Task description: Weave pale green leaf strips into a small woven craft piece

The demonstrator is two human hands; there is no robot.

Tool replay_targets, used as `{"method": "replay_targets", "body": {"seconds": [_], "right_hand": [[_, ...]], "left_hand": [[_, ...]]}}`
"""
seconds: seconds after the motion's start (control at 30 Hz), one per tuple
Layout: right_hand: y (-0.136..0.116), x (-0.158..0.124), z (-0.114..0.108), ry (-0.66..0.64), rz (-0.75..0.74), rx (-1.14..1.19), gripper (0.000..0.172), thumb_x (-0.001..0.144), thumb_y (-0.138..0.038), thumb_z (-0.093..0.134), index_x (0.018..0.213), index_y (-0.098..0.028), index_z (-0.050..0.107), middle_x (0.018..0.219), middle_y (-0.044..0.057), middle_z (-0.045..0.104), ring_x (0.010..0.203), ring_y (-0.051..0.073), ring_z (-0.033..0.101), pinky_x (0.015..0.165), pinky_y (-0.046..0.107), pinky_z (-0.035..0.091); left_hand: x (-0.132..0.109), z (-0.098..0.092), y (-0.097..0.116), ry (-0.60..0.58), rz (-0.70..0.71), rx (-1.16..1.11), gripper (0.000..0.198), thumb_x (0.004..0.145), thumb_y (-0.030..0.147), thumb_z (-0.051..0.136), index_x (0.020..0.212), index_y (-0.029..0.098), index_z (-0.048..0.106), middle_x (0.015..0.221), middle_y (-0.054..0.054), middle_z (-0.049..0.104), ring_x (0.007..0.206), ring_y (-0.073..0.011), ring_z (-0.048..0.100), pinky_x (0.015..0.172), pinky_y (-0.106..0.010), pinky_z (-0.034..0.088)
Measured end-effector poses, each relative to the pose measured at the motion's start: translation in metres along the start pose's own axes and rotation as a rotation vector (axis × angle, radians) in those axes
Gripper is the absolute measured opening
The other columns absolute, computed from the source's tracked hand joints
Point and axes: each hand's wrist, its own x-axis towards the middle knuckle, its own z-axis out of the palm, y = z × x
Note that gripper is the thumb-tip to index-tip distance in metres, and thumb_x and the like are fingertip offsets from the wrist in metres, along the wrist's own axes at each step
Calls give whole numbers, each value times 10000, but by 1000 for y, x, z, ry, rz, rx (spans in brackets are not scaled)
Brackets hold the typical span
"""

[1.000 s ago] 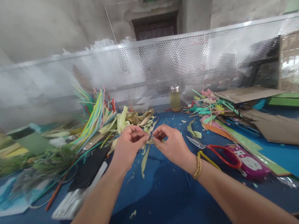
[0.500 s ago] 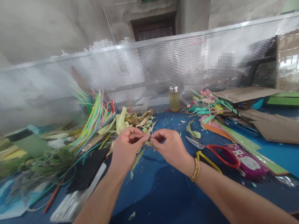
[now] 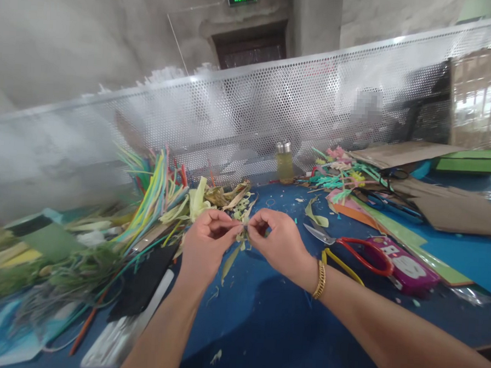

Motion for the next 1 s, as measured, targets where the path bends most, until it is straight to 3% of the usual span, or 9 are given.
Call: {"method": "replay_targets", "body": {"seconds": [0.4,0.77,1.0], "right_hand": [[-6,-1,-3,11,-90,-159,118,800,-149,598,700,-201,564,664,-46,638,645,106,559,820,332,351],[-8,-2,-3,19,-171,-159,121,820,-149,581,713,-202,564,675,-58,626,645,96,545,831,321,321],[-11,-4,-1,20,-149,-109,118,835,-168,592,724,-202,574,687,-56,637,650,97,557,846,332,329]], "left_hand": [[-3,0,4,10,75,122,340,672,282,795,879,209,535,773,-27,738,710,-185,695,673,-287,520],[-8,5,7,83,150,201,304,698,257,766,887,211,533,775,-12,713,702,-169,683,701,-293,526],[-11,12,6,144,174,37,297,703,228,764,865,205,517,818,-8,696,759,-145,674,745,-273,530]]}}
